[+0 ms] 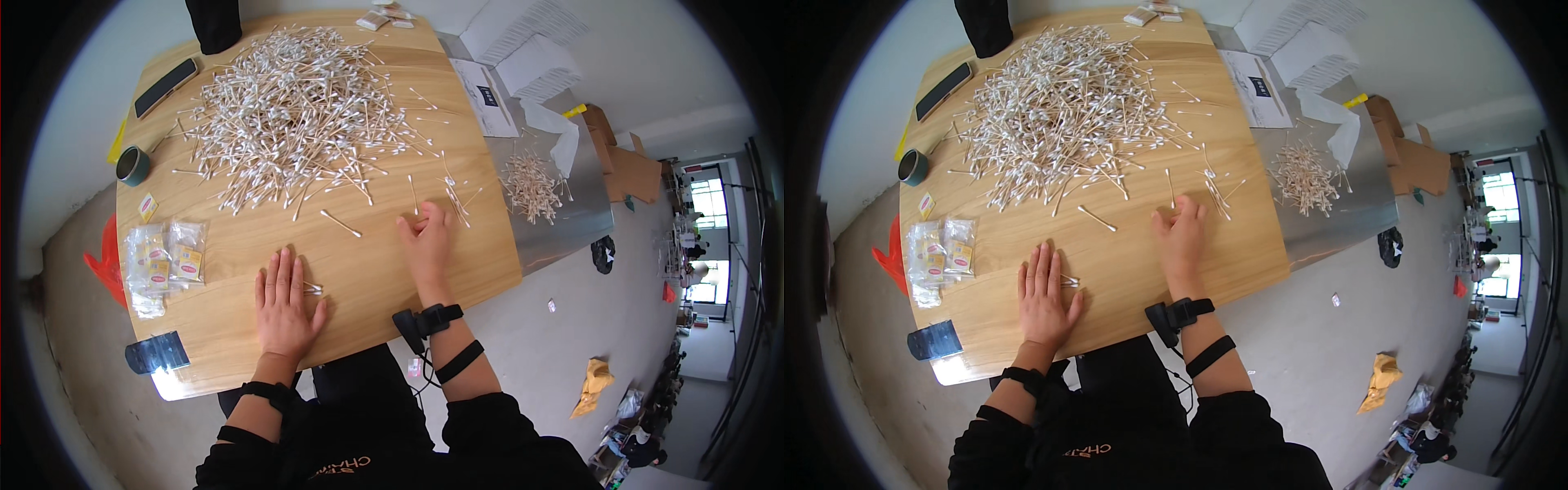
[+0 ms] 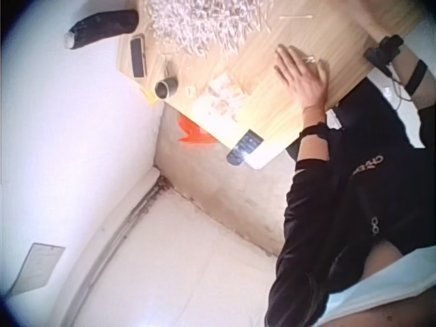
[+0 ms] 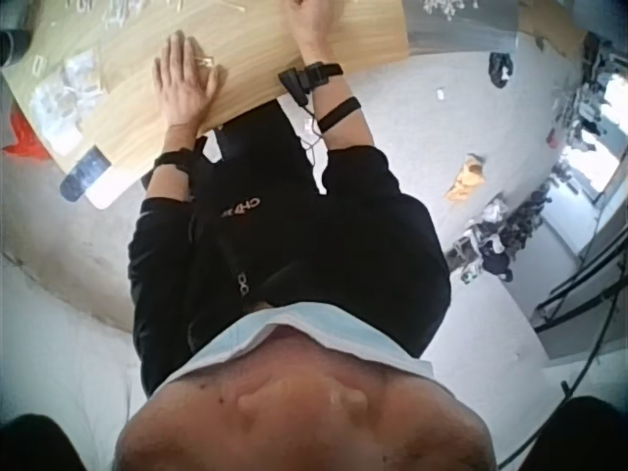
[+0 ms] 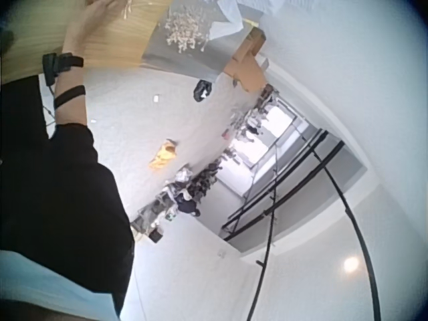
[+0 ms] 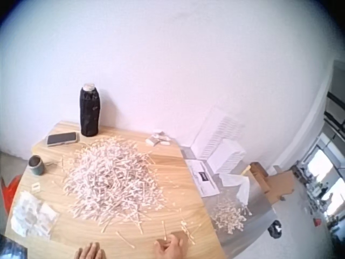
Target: Manually counting, aligning, and placing cotton swabs into small plastic bags.
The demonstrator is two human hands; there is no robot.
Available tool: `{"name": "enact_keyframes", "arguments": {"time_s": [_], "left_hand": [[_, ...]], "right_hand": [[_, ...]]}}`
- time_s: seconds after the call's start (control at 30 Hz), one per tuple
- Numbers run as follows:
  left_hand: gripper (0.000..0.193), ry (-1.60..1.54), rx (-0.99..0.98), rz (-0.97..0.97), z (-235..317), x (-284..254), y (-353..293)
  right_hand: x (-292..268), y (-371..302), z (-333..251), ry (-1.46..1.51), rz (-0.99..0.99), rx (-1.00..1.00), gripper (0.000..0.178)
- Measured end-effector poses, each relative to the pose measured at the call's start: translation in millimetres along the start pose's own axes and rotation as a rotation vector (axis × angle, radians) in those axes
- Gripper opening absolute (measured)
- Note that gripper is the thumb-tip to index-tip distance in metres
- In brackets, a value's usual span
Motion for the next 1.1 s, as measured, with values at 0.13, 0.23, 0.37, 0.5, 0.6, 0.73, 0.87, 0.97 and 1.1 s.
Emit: {"name": "enact_keyframes", "arguments": {"time_s": [0.13, 0.23, 0.37, 0.5, 0.6, 0.73, 0.87, 0.97, 1.1], "left_hand": [[0.077, -0.019, 0.003, -0.002, 5, 0, 5], [0.076, -0.004, 0.013, 0.013, 3, -3, 2], [0.075, 0.002, 0.011, 0.026, 3, -4, 3], [0.076, -0.011, -0.005, 0.009, 0, -3, -1], [0.076, -0.024, -0.005, -0.001, 1, -1, 2], [0.075, -0.042, 0.003, 0.014, 3, -4, 2], [0.075, -0.024, 0.003, 0.014, 1, -4, 1], [0.074, -0.037, -0.005, 0.012, 1, -5, 2], [0.074, -0.040, 0.000, 0.012, 3, -4, 3]], "right_hand": [[-6, 9, 0, -0.001, 0.062, -0.029, 0.037], [-4, 32, 9, -0.023, 0.049, -0.100, 0.029], [6, 45, 18, -0.057, -0.127, -0.132, 0.017], [7, 29, 26, -0.045, -0.125, -0.066, 0.014], [3, 14, 34, 0.063, -0.084, -0.028, 0.012], [2, 2, 49, 0.331, -0.097, 0.100, 0.012], [-5, -9, 35, 0.615, -0.164, 0.319, 0.014], [-11, -16, 25, 0.738, -0.255, 0.519, 0.017], [-8, -21, 37, 0.877, -0.276, 0.588, 0.021]]}}
Point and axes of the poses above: each hand's wrist, its own y-axis towards the middle knuckle, its own x-axis out of the palm, z = x × y, the point moved 7 cm from there along y, towards the middle knuckle, and after that the axes turned 5 degrees about z, right-handed, at the moved point
